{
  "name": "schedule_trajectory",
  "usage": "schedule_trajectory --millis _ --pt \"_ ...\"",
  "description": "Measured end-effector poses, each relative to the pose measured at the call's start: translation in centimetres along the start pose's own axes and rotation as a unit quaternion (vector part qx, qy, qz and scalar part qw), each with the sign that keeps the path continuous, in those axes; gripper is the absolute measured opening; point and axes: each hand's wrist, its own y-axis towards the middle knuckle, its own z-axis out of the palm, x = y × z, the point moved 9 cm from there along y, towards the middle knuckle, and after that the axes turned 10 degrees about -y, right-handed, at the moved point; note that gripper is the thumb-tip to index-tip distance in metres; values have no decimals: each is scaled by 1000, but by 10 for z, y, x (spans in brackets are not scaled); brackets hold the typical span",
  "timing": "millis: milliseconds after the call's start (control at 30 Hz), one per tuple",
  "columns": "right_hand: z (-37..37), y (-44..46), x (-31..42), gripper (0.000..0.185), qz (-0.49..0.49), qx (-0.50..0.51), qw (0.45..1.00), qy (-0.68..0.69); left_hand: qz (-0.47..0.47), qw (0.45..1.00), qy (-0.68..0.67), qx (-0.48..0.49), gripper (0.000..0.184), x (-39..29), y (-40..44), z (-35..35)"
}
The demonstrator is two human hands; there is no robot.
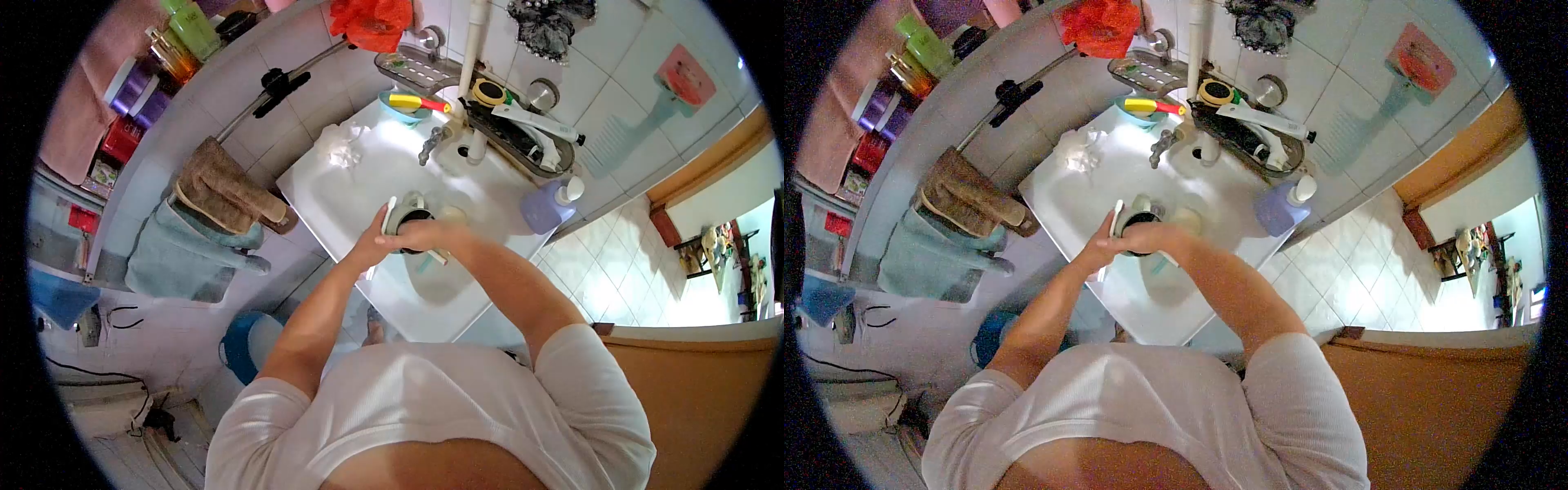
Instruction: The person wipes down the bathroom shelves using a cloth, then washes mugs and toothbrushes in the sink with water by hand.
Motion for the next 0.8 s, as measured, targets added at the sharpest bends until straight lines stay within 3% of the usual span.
schedule_trajectory --millis 67,200,300,400,500,600,700,767,800 --pt "-12 -21 18 90 4 49 996 -77 25 1000 -5 9 92 29 13 1" --pt "-32 -49 47 71 18 104 983 -153 -25 999 1 44 97 13 8 9" --pt "-20 -31 45 67 -94 122 961 -231 -67 996 -6 57 98 -9 4 6" --pt "-24 -27 36 58 -111 98 958 -247 -78 994 -25 67 96 -19 5 2" --pt "-34 -28 18 39 -101 -38 935 -339 -137 987 -42 68 92 -30 6 -14" --pt "-44 -57 43 24 -295 -302 787 -449 -125 987 -59 76 87 -35 14 -24" --pt "-34 -35 29 21 -235 -230 842 -428 -6 996 -6 92 87 -43 30 -19" --pt "-26 -5 -15 22 -81 -201 920 -327 -12 996 36 80 84 -52 34 -15" --pt "-23 1 -22 22 -50 -189 923 -331 -18 995 65 71 85 -52 38 -16"
